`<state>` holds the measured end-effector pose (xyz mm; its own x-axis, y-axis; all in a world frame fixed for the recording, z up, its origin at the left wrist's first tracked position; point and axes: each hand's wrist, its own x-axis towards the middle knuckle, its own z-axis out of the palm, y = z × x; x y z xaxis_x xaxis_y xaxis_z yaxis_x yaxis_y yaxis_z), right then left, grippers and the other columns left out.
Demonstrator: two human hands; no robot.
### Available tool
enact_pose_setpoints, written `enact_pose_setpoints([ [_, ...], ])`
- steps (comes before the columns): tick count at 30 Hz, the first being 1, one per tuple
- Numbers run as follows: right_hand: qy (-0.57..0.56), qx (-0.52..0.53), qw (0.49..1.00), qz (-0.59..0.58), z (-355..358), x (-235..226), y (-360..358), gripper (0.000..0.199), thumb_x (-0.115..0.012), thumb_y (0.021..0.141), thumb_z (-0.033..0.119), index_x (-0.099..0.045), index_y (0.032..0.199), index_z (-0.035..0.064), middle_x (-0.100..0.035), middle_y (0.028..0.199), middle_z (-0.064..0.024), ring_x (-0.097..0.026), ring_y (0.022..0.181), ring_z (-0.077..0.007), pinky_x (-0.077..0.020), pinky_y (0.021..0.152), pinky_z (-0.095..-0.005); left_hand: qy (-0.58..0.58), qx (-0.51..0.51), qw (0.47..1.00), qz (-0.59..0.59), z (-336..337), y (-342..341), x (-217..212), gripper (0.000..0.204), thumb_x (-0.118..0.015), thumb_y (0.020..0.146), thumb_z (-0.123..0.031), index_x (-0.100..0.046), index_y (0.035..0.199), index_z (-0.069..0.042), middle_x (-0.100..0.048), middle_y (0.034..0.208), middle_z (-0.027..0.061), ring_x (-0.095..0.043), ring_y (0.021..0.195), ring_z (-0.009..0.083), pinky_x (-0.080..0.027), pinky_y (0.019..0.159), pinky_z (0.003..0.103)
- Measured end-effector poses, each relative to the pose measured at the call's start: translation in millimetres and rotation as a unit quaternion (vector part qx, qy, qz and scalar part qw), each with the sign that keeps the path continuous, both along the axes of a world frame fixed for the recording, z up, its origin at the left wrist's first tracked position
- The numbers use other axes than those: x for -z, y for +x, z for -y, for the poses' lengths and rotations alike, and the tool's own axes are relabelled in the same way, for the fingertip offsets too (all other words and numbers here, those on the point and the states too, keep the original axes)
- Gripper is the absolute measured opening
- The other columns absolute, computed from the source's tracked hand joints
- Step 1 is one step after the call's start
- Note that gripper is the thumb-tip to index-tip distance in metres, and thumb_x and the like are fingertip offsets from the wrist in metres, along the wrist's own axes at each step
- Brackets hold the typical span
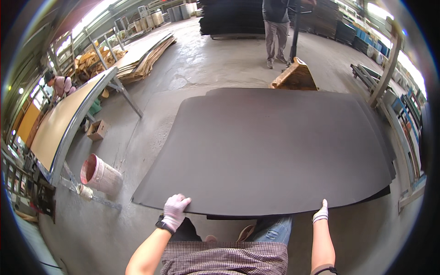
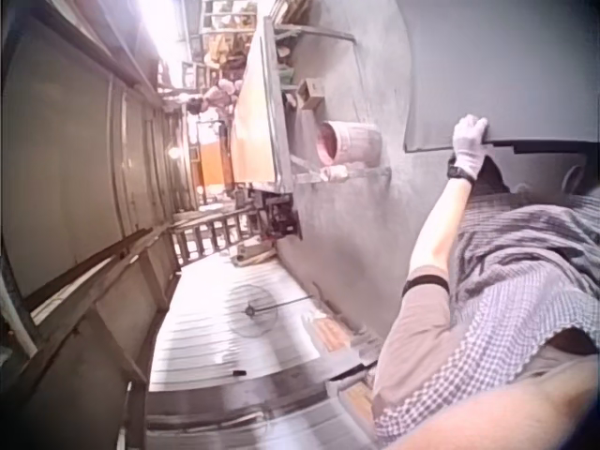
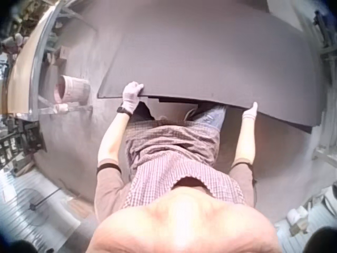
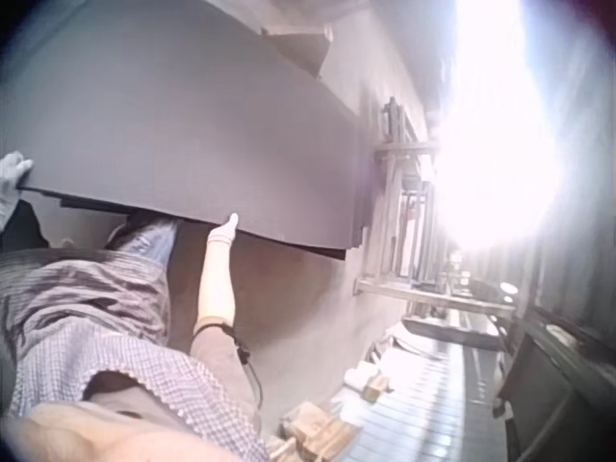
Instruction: Moving large cardboard and foam-like sheets between industrial tables and pallet stacks.
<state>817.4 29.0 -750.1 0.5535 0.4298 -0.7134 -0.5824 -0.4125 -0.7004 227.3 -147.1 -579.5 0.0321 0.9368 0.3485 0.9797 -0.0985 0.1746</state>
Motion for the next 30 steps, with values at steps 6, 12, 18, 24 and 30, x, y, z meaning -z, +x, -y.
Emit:
enact_pose_setpoints([
  [6,-0.047,-0.053,0.997,-0.033,-20.7,26.4,-24.7,0.031,-0.073,0.078,0.039,-0.054,0.087,0.0159,-0.05,0.067,0.0028,-0.049,0.052,-0.0087,-0.044,0.039,-0.0219,0.018,0.047,0.999,0.007,-72.1,50.8,31.0,0.028,-0.064,0.061,-0.006,-0.061,0.088,-0.014,-0.056,0.078,0.0048,-0.057,0.073,0.0263,-0.047,0.063,0.038],
  [12,-0.03,-0.093,0.995,-0.021,-32.5,12.0,-34.5,0.012,-0.058,0.081,0.013,-0.046,0.08,0.0131,-0.041,0.057,0.0018,-0.039,0.042,-0.0121,-0.0376,0.042,-0.0303,-0.116,0.069,0.991,-0.012,-124.6,127.1,85.7,0.018,-0.053,0.079,-0.009,-0.06,0.095,-0.014,-0.056,0.084,0.0069,-0.058,0.081,0.0251,-0.046,0.07,0.038],
  [18,0.147,-0.293,0.86,0.392,18.9,-48.2,-113.4,0.006,-0.065,0.078,0.003,-0.06,0.082,0.0026,-0.057,0.073,-0.0014,-0.056,0.069,-0.0146,-0.0491,0.074,-0.0263,-0.257,0.022,0.966,0.005,-94.2,129.2,164.8,0.023,-0.058,0.081,-0.015,-0.06,0.104,-0.013,-0.062,0.097,0.0088,-0.061,0.093,0.0254,-0.049,0.078,0.039],
  [24,0.207,-0.334,0.775,0.494,37.5,-27.8,-111.7,0.017,-0.064,0.076,-0.003,-0.056,0.09,0.0026,-0.059,0.084,-0.0058,-0.056,0.076,-0.0152,-0.0489,0.075,-0.0282,-0.4,-0.04,0.668,0.626,-41.4,28.1,110.0,0.046,-0.063,0.084,-0.04,-0.06,0.113,-0.005,-0.065,0.107,0.0108,-0.063,0.097,0.023,-0.049,0.086,0.035],
  [30,0.173,-0.387,0.702,0.573,19.2,-11.4,-99.6,0.019,-0.066,0.075,-0.003,-0.054,0.089,0.0022,-0.057,0.08,-0.0064,-0.056,0.073,-0.0161,-0.0479,0.072,-0.028,0.318,-0.161,0.259,0.898,96.4,-213.3,79.9,0.089,-0.046,0.074,-0.078,-0.054,0.115,0.001,-0.06,0.111,0.0134,-0.06,0.1,0.0292,-0.049,0.09,0.044],
])
